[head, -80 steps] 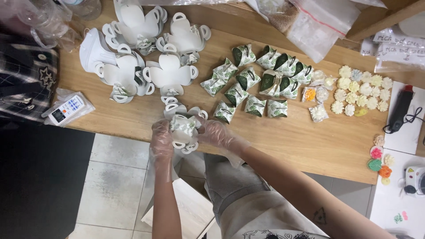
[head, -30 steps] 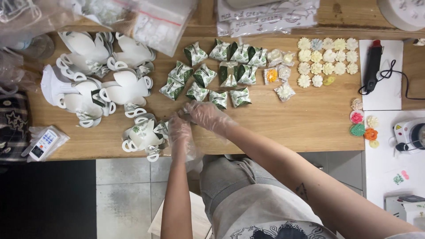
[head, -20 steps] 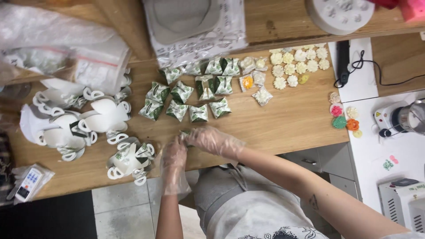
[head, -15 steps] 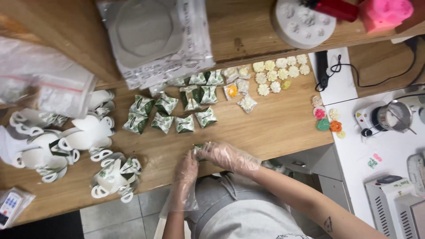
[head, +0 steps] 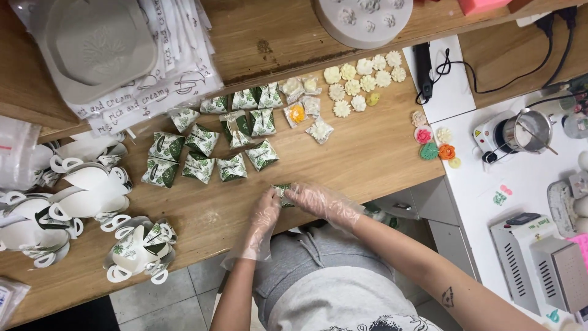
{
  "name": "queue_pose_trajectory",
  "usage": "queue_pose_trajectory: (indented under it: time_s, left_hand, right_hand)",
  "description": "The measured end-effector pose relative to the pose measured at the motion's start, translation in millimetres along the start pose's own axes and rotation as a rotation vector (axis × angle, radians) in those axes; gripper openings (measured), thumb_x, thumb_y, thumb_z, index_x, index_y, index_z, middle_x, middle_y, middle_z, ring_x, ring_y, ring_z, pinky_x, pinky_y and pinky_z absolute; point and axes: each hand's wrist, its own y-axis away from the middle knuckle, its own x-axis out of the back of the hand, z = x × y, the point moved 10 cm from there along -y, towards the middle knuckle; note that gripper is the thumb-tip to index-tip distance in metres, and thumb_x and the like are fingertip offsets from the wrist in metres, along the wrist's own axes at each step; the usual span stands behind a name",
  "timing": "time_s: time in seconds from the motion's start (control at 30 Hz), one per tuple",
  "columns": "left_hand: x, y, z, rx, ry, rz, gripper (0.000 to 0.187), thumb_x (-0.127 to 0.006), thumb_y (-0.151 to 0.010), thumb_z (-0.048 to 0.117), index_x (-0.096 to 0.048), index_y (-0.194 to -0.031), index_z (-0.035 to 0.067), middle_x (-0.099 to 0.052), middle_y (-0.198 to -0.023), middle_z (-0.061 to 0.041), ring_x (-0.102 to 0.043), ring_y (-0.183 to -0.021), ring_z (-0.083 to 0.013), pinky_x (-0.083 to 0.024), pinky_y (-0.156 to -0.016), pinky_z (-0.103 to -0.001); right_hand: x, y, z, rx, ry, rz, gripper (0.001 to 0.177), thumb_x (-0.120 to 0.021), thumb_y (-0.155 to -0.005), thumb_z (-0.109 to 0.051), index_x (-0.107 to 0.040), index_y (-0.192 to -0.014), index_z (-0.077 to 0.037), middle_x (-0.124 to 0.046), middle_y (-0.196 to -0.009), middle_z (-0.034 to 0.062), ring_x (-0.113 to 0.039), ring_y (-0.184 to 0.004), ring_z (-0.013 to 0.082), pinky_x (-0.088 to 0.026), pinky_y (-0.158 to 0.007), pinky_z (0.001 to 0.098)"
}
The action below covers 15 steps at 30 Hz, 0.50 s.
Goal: The recorder prepares wax in a small melter and then packages several flower-shaped candles into decorative paper holders.
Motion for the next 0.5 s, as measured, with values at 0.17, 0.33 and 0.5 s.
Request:
queue_pose_trajectory:
  time_s: [0.17, 0.33, 0.5]
  left_hand:
    - [18.9, 11.2, 25.6, -0.081, 0.039, -0.011, 0.024, -0.055, -0.100, 0.023, -0.067, -0.106, 0.004, -0.071, -0.101, -0.024, -0.066, -0.093, -0.0458, -0.052, -0.078, -0.052]
    - [16.0, 11.7, 20.7, -0.072, -0.002, 0.029, 0.020, -0.059, -0.097, 0.023, -0.068, -0.102, 0.006, -0.070, -0.096, -0.023, -0.067, -0.087, -0.0444, -0.052, -0.075, -0.051]
    - [18.6, 13.0, 25.4, -0.080, -0.017, 0.002, 0.014, -0.064, -0.090, 0.018, -0.062, -0.091, 0.004, -0.068, -0.086, -0.023, -0.066, -0.081, -0.0430, -0.051, -0.071, -0.051]
  right_hand:
    - [-20.0, 2.7, 6.6, -0.003, -0.003, -0.053, 0.034, -0.057, -0.090, -0.004, -0.053, -0.124, -0.006, -0.064, -0.100, 0.0180, -0.069, -0.092, 0.0380, -0.057, -0.074, 0.0469]
    - [-11.3, 0.8, 4.5, 0.102, -0.016, 0.038, 0.043, -0.056, -0.087, 0.000, -0.053, -0.129, -0.005, -0.065, -0.102, 0.0166, -0.069, -0.093, 0.0368, -0.057, -0.077, 0.0457]
    - [-4.6, -4.9, -6.1, 0.103, 0.006, -0.022, 0.040, -0.058, -0.088, -0.002, -0.056, -0.127, -0.009, -0.069, -0.102, 0.0146, -0.070, -0.094, 0.0353, -0.057, -0.079, 0.0459]
